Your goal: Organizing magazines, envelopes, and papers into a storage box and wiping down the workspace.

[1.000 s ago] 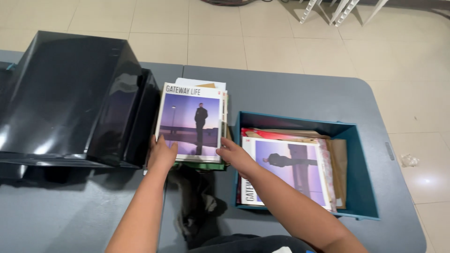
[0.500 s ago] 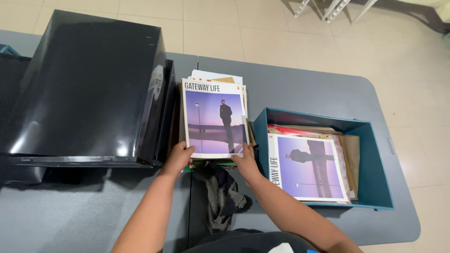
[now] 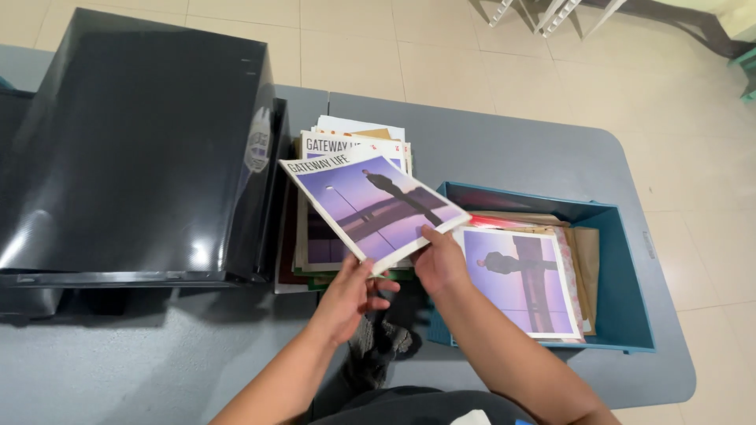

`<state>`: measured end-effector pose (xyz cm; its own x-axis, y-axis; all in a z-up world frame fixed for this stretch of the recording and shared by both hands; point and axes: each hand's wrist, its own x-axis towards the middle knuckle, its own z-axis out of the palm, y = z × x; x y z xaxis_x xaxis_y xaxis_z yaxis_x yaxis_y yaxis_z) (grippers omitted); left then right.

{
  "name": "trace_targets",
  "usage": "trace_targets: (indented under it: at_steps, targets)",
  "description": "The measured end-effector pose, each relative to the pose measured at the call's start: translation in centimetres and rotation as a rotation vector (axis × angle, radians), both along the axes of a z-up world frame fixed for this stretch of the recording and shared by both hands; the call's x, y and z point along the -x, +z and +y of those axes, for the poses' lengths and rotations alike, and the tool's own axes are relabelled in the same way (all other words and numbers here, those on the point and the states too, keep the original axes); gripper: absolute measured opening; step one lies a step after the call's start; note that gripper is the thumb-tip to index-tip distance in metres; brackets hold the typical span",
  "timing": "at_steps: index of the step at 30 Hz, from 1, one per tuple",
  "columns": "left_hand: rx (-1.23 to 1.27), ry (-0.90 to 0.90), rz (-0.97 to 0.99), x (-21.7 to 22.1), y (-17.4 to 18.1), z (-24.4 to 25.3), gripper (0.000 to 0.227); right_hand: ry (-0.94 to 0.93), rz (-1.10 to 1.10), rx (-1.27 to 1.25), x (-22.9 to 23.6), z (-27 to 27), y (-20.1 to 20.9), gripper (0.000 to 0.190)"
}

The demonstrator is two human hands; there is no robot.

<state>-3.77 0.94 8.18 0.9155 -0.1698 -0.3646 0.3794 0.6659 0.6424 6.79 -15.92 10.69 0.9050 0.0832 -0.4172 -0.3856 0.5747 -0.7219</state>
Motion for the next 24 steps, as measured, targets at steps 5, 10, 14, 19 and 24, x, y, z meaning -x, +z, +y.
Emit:
trace_targets:
  at_steps: [5,10,14,19,24]
  targets:
    - [0.464,0.217,-0.027,-1.1,-1.3,1.1,0.084,0.136,-0.175,0.032,-1.8,-5.7,6.8,0.046]
    - [0.431,0.437,-0.009,-3.6,1.9,0.9,0.089,0.279,-0.180,0.027,-2.2,-17.5,10.3,0.046]
    - [0.099,0.068,-0.179,-5.3,4.9,-4.9,0.074,0.200,-0.085,0.111,-2.1,-26.2,11.5,0.050]
    - [-0.453,-0.035,0.052,-8.3,1.4,-17.8,0.066,0.156,-0.057,0.490,-4.1,-36.5,5.7,0.054]
    - [-0.511,0.095,0.085,-9.9,-2.2,-25.9,0.069,0.261,0.048,0.870,-5.5,-43.0,-2.2,0.058]
